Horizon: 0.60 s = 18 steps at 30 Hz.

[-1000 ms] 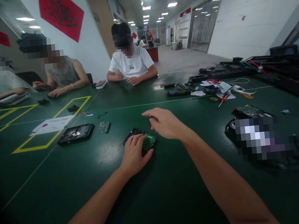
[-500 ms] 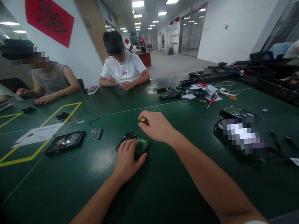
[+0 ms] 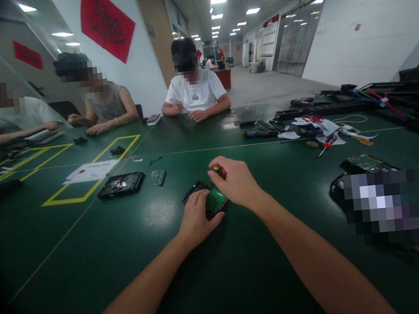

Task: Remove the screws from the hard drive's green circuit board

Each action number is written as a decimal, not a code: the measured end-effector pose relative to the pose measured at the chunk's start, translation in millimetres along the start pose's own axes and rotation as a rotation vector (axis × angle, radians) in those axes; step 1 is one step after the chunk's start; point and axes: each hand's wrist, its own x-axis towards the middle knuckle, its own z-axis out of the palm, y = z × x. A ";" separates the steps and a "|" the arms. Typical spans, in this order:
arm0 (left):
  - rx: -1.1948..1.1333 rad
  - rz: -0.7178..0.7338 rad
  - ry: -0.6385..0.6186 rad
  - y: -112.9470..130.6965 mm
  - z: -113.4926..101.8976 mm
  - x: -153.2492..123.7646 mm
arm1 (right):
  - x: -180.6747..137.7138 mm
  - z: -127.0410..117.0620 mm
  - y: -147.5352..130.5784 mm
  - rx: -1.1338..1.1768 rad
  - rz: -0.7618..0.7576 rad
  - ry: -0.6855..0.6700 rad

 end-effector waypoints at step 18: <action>0.000 0.041 0.028 -1.9 0.2 0.7 | 2.5 2.2 10.2 -0.018 -0.015 0.064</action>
